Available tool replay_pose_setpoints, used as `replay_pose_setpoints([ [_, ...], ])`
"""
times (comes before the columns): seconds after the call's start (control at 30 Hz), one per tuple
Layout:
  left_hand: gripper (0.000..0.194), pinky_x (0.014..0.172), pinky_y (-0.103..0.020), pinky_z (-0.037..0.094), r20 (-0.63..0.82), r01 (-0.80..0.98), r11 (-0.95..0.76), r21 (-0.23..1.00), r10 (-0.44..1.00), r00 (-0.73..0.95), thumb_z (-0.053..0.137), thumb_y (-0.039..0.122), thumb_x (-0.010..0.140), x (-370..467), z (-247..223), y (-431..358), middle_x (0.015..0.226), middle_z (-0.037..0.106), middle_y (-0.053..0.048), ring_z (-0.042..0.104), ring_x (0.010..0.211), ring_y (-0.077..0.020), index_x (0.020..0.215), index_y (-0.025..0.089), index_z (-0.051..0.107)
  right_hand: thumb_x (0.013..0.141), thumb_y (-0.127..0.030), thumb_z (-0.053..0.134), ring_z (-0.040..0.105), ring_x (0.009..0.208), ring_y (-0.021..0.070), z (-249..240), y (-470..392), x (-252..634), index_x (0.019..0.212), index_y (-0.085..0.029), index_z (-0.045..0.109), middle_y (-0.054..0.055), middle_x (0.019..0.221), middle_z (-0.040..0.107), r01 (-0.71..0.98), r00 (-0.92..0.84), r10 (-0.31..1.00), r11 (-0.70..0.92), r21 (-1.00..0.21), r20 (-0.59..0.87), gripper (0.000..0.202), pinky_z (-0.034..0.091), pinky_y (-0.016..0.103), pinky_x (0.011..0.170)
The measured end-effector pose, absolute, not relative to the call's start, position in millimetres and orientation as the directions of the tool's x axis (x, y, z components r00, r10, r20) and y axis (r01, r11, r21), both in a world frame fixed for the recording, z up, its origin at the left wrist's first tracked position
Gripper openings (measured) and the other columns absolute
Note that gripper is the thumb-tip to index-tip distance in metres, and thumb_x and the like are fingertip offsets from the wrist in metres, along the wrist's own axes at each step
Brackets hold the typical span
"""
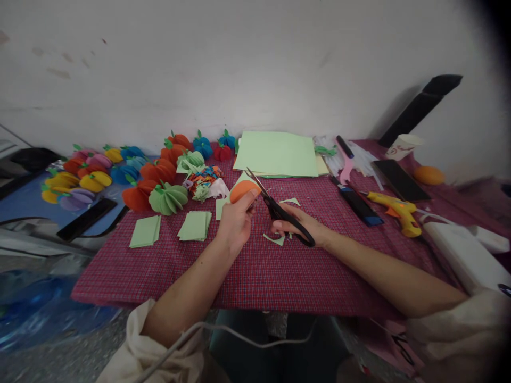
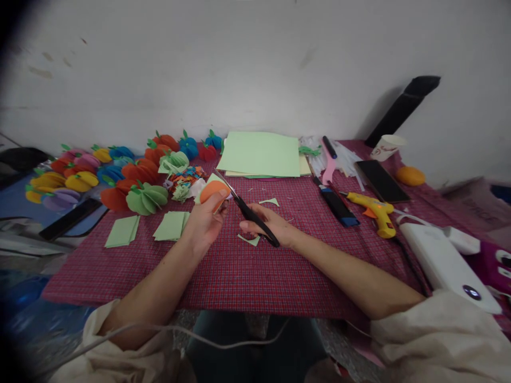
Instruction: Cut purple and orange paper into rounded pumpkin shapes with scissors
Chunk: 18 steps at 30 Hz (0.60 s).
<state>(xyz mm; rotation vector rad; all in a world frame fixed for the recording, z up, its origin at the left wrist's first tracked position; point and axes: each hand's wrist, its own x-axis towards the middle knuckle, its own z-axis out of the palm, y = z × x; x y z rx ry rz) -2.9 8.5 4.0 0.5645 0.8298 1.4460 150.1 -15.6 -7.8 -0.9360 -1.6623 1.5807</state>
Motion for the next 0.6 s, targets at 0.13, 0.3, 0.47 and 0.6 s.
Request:
replay_pose_setpoints([
  [0.13, 0.019, 0.049, -0.021, 0.031, -0.158, -0.618, 0.084, 0.781, 0.985, -0.067, 0.071, 0.019, 0.053, -3.3, 3.2, 8.5, 0.059, 0.054, 0.003, 0.047, 0.051, -0.0065, 0.066, 0.013, 0.059, 0.072, -0.041, 0.059, 0.044, 0.055, 0.0079, -8.2, -15.1, 149.6, 0.093, -0.016, 0.045, -0.002, 0.07, 0.05, 0.077, -0.519, 0.854, 0.028, -0.997, -0.016, 0.036, 0.036, 0.021, 0.05],
  [0.3, 0.019, 0.05, -0.022, 0.031, -0.186, -0.618, 0.092, 0.781, 0.979, -0.089, 0.071, 0.018, 0.052, -2.9, 4.6, 8.3, 0.059, 0.054, 0.003, 0.047, 0.051, -0.0063, 0.067, 0.013, 0.059, 0.074, -0.039, 0.059, 0.042, 0.053, 0.0068, -10.1, -15.8, 148.5, 0.093, -0.015, 0.046, -0.004, 0.065, 0.045, 0.074, -0.51, 0.86, 0.053, -0.996, 0.008, 0.033, 0.035, 0.02, 0.048],
  [0.47, 0.021, 0.051, -0.021, 0.032, -0.201, -0.622, 0.097, 0.777, 0.975, -0.099, 0.072, 0.017, 0.052, -2.5, 6.1, 8.2, 0.063, 0.055, 0.002, 0.048, 0.053, -0.0065, 0.067, 0.013, 0.059, 0.074, -0.037, 0.058, 0.041, 0.052, 0.0062, -11.6, -16.8, 146.9, 0.09, -0.016, 0.045, -0.004, 0.065, 0.043, 0.054, -0.507, 0.861, 0.059, -0.997, 0.024, 0.03, 0.034, 0.019, 0.047],
  [0.6, 0.021, 0.051, -0.022, 0.031, -0.174, -0.62, 0.083, 0.78, 0.981, -0.088, 0.071, 0.018, 0.052, -2.8, 5.8, 7.5, 0.065, 0.056, 0.002, 0.048, 0.054, -0.0067, 0.069, 0.013, 0.06, 0.074, -0.038, 0.058, 0.041, 0.052, 0.0066, -9.4, -17.1, 146.7, 0.09, -0.016, 0.045, -0.004, 0.066, 0.044, 0.075, -0.507, 0.861, 0.075, -0.994, 0.026, 0.03, 0.034, 0.019, 0.047],
])
